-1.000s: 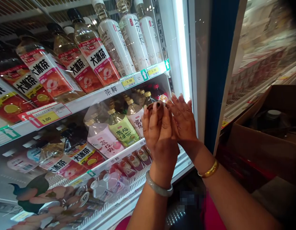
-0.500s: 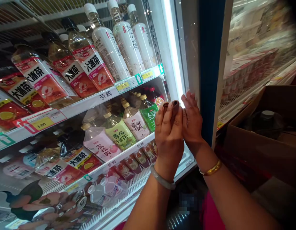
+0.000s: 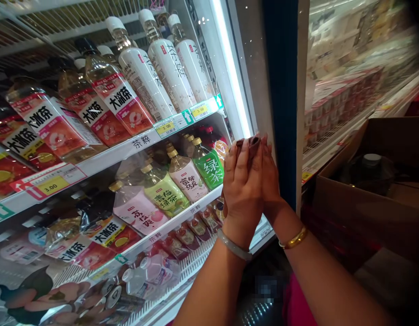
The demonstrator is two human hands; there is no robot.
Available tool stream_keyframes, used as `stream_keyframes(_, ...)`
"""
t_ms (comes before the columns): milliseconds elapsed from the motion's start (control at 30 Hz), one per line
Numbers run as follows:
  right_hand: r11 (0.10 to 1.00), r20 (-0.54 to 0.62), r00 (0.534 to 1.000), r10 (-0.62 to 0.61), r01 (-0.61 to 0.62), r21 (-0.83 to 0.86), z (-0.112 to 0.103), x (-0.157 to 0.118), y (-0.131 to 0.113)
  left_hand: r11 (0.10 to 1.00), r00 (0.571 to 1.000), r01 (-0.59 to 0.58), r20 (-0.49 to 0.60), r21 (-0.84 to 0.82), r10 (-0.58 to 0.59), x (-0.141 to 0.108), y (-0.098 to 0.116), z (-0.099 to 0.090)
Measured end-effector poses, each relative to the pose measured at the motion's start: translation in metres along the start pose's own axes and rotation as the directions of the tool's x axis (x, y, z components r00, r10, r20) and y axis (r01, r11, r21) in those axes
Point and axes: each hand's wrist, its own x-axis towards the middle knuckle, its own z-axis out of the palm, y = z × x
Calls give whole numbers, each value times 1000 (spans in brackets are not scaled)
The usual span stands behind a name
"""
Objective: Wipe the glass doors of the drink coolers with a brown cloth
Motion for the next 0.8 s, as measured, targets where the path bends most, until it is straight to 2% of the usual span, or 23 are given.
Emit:
stream_keyframes(100, 999, -32, 999, -17, 18, 33, -5, -2, 9, 996, 996, 86, 39, -17, -86, -21, 10, 4)
stream_keyframes(167, 997, -55, 998, -18, 22, 68, -10, -2, 15, 995, 994, 87, 76, -38, -84, -32, 13, 6)
stream_keyframes(300, 992, -86, 994, 70, -61, 106, -17, 5, 22, 995, 992, -37, 116, -97, 48, -20, 7, 11)
stream_keyframes(433, 993, -107, 989, 100, -93, 74, -19, 6, 25, 998, 990, -54, 132, -18, 56, -9, 7, 16)
stream_keyframes(533, 998, -105, 994, 30, -25, 51, -19, 1, 27, 998, 987, -8, 163, 55, -1, -30, 15, 12)
stream_keyframes(633, 999, -79, 996, -39, 42, 35, -19, -4, 23, 999, 978, 38, 204, 37, -45, -57, 19, -1)
stream_keyframes(700, 996, -52, 995, -91, 92, 22, -20, -5, 15, 999, 985, 34, 167, 29, -38, -66, 15, -11)
stream_keyframes(800, 992, -21, 992, -128, 128, 16, -19, -4, -3, 994, 999, 21, 40, 111, -25, -60, 3, -25)
